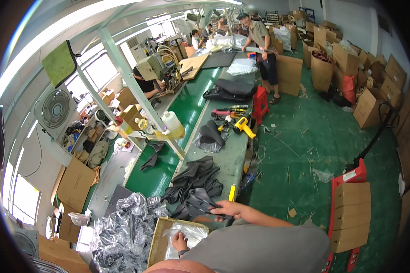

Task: The recorder is seen putting bicycle seats into plastic bags and then placing them into a cardboard box for shipping.

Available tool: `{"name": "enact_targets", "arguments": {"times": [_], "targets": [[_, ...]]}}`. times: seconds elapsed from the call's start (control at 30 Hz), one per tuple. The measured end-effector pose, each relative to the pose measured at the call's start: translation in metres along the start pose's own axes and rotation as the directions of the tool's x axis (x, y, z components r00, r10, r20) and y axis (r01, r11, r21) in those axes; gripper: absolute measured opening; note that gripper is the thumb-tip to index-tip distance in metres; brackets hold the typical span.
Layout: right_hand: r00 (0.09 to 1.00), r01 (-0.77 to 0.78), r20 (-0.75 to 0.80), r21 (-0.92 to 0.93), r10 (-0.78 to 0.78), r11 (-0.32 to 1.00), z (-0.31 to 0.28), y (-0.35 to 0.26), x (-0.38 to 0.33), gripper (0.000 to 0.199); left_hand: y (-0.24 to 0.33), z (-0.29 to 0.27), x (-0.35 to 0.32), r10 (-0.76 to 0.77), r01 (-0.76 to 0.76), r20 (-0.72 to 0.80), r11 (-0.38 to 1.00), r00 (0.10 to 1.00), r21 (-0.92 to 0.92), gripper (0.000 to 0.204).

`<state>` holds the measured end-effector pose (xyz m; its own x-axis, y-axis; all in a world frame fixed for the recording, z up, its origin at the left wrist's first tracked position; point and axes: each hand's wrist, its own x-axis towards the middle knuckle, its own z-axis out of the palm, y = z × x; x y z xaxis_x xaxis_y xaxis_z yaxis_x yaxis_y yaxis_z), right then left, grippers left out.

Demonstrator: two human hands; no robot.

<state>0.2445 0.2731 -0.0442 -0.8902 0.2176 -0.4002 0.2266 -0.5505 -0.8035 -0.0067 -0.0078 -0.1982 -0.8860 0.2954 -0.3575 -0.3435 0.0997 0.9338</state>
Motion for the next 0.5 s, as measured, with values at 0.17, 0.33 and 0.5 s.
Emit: {"name": "enact_targets", "arguments": {"times": [0.17,0.33,0.5], "targets": [[0.964,-0.200,0.215,0.211,0.154,0.957,0.032,0.005,0.036,0.046,0.080,0.053,-0.075,0.099,-0.147,0.289,0.977,0.952,0.152,0.022],[0.896,-0.295,0.391,0.166,0.212,0.941,0.055,0.031,0.059,0.032,0.061,0.048,-0.073,0.046,-0.225,0.612,0.949,0.789,0.219,0.026],[0.937,-0.349,0.239,0.565,0.256,0.748,0.028,0.027,0.088,0.029,0.083,0.020,-0.073,0.025,0.341,0.436,0.583,0.900,-0.737,0.020]]}}
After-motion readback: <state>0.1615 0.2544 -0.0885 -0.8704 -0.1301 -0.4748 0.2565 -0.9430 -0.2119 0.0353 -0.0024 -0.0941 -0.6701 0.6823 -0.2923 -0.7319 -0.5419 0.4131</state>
